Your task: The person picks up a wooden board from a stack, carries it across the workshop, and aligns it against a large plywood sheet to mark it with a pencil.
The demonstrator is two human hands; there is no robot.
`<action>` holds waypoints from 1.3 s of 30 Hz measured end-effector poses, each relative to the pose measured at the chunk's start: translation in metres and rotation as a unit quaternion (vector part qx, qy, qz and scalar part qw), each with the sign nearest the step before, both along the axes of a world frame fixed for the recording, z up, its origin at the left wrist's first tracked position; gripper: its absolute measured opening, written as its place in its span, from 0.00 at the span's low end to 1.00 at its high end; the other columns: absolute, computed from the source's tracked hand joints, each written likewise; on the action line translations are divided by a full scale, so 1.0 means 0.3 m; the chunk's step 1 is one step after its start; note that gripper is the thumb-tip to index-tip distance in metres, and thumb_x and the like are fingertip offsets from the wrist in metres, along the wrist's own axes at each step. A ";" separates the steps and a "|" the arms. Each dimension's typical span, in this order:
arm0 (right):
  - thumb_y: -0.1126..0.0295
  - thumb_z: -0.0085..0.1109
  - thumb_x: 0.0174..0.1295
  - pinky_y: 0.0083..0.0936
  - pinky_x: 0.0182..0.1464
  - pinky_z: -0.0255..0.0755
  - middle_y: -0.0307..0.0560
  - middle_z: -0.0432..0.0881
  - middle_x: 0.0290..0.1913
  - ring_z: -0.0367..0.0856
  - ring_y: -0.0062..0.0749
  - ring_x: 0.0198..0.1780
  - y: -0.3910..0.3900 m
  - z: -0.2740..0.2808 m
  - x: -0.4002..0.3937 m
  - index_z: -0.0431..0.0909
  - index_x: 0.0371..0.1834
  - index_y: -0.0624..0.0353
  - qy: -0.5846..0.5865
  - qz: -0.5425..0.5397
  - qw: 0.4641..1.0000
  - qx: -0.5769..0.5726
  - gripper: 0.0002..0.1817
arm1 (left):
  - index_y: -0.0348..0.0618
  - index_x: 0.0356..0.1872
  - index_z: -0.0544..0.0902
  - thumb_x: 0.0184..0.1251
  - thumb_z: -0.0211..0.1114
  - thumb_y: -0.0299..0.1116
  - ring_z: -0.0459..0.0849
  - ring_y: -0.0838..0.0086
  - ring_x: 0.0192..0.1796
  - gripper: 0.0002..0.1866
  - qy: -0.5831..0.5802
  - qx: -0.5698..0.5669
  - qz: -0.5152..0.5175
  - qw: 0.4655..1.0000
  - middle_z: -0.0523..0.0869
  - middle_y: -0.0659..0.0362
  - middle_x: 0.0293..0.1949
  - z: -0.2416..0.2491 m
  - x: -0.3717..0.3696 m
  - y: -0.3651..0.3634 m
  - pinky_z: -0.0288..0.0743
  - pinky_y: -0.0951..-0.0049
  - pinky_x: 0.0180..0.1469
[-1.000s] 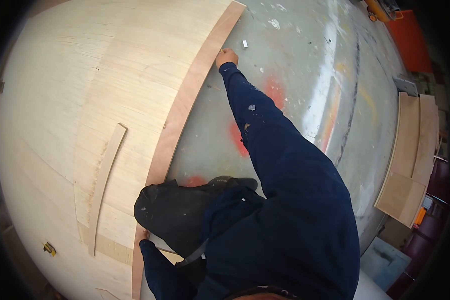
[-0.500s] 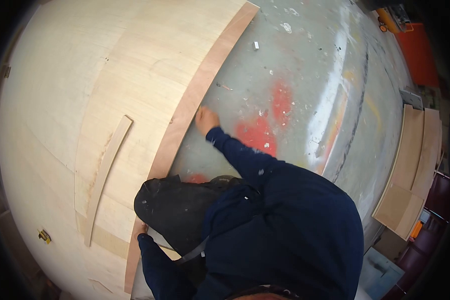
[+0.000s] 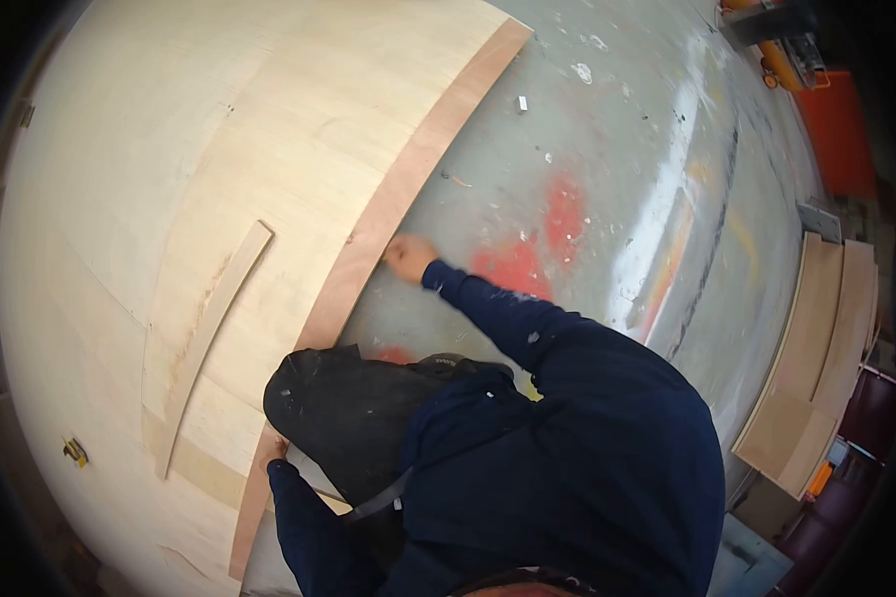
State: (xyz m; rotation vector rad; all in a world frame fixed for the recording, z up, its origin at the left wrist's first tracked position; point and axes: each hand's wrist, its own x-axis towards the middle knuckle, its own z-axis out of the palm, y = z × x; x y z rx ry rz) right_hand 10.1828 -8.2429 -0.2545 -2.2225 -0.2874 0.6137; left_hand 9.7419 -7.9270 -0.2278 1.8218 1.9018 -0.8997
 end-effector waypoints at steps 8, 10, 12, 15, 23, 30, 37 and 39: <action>0.63 0.50 0.59 0.43 0.40 0.76 0.58 0.82 0.29 0.82 0.55 0.35 -0.194 0.032 0.525 0.83 0.34 0.58 -0.268 -0.234 0.929 -0.106 0.13 | 0.32 0.50 0.77 0.62 0.58 0.54 0.81 0.65 0.39 0.31 -0.027 0.012 0.037 0.999 0.83 0.47 0.40 -0.012 -0.030 0.012 0.78 0.67 0.37; 0.61 0.50 0.60 0.41 0.40 0.76 0.58 0.82 0.30 0.82 0.55 0.35 -0.171 0.057 0.531 0.83 0.36 0.58 -0.226 -0.232 0.939 -0.116 0.15 | 0.32 0.50 0.77 0.63 0.58 0.54 0.82 0.66 0.39 0.31 -0.040 0.017 0.054 0.998 0.83 0.48 0.40 -0.021 -0.052 0.016 0.78 0.67 0.36; 0.62 0.51 0.60 0.40 0.40 0.76 0.57 0.83 0.30 0.82 0.54 0.33 -0.096 0.108 0.420 0.83 0.37 0.58 -0.216 -0.190 0.953 -0.100 0.14 | 0.32 0.50 0.77 0.63 0.58 0.54 0.82 0.66 0.38 0.30 -0.069 0.024 0.085 0.994 0.83 0.48 0.39 -0.042 -0.069 0.014 0.78 0.67 0.35; 0.69 0.52 0.59 0.43 0.42 0.74 0.56 0.83 0.34 0.81 0.54 0.37 0.106 0.172 0.145 0.82 0.35 0.60 -0.209 -0.052 0.970 0.108 0.10 | 0.32 0.50 0.77 0.64 0.57 0.53 0.82 0.67 0.37 0.29 -0.131 0.035 0.179 0.975 0.83 0.49 0.38 -0.091 -0.104 -0.030 0.79 0.67 0.34; 0.75 0.54 0.57 0.40 0.51 0.68 0.55 0.79 0.39 0.75 0.50 0.45 0.573 -0.063 -0.214 0.78 0.44 0.60 -0.326 0.330 0.873 0.148 0.12 | 0.30 0.46 0.78 0.59 0.65 0.51 0.82 0.67 0.31 0.29 -0.383 0.176 0.598 0.682 0.83 0.51 0.33 -0.177 -0.077 -0.153 0.80 0.67 0.29; 0.69 0.52 0.61 0.44 0.52 0.66 0.57 0.78 0.43 0.73 0.52 0.48 0.629 -0.036 -0.295 0.78 0.43 0.59 -0.386 0.366 0.845 0.044 0.11 | 0.35 0.52 0.74 0.60 0.70 0.38 0.80 0.66 0.48 0.24 -0.560 0.171 0.727 0.358 0.80 0.52 0.48 -0.199 -0.013 -0.156 0.77 0.65 0.51; 0.66 0.48 0.64 0.43 0.52 0.68 0.56 0.76 0.46 0.72 0.51 0.50 0.630 -0.061 -0.304 0.78 0.45 0.60 -0.409 0.391 0.824 -0.009 0.13 | 0.35 0.49 0.74 0.59 0.72 0.40 0.79 0.69 0.46 0.24 -0.592 0.184 0.750 0.232 0.80 0.56 0.43 -0.202 0.018 -0.199 0.72 0.65 0.55; 0.65 0.47 0.65 0.42 0.52 0.68 0.56 0.76 0.47 0.72 0.50 0.51 0.627 -0.069 -0.306 0.78 0.46 0.60 -0.410 0.399 0.820 -0.023 0.14 | 0.34 0.51 0.74 0.59 0.71 0.44 0.78 0.68 0.48 0.27 -0.609 0.176 0.741 0.221 0.80 0.55 0.44 -0.201 -0.002 -0.216 0.70 0.64 0.57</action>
